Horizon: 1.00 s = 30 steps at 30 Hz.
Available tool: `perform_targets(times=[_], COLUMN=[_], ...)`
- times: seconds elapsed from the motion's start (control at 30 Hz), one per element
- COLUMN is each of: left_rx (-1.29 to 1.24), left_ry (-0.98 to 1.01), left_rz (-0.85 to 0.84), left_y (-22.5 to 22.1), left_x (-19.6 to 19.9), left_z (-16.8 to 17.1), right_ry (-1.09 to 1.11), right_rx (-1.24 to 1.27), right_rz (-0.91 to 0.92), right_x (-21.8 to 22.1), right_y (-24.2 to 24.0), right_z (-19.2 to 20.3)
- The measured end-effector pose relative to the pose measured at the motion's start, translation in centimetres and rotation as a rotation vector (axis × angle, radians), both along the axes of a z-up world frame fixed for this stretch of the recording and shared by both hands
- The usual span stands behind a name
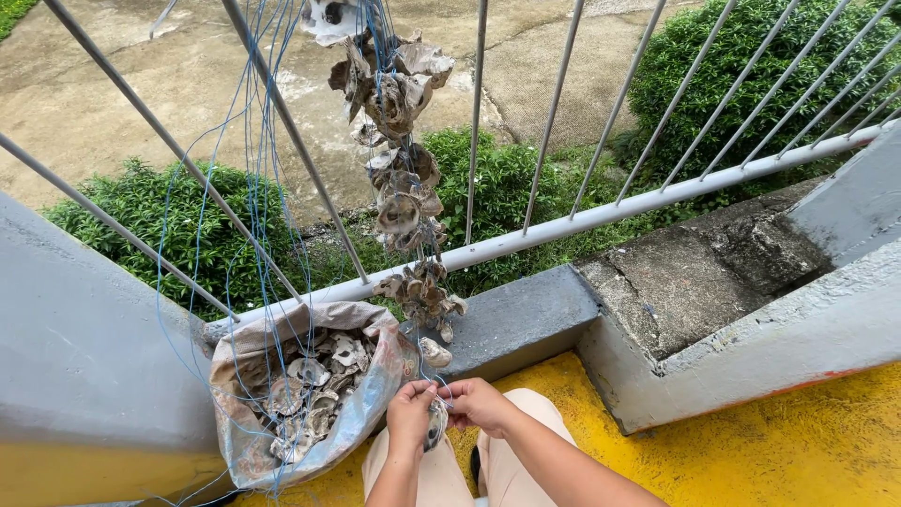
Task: Threading empty oyster shells onto strings for aquaculture or decoration.
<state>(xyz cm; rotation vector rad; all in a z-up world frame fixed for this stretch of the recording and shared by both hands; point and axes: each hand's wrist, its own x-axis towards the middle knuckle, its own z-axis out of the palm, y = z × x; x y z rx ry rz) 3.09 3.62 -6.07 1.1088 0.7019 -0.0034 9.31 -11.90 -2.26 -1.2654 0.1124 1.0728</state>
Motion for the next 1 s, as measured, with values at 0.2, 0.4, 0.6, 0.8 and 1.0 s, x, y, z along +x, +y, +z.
perform_targets(times=[0.2,0.4,0.6,0.8,1.0], left_rx=[0.357,0.611,0.608,0.385,0.118], left_ry=[0.080,0.139,0.103,-0.002,-0.129], left_rz=[-0.058,-0.083,-0.110,-0.048,0.019], left_y=[-0.9,-0.7,-1.1,-1.1,-0.9], left_x=[-0.2,0.2,-0.7,0.1,0.4], left_z=[5.4,7.4,7.4,6.1,4.2], right_ry=[-0.257,-0.093,0.175,0.190,-0.049], right_rx=[-0.164,-0.063,0.138,0.168,0.047], right_rz=[0.097,0.008,0.019,-0.037,-0.009], right_x=[-0.1,-0.2,0.4,0.8,1.4], right_y=[0.2,0.2,-0.7,0.5,0.9], right_z=[-2.6,1.9,0.1,0.7,-0.1])
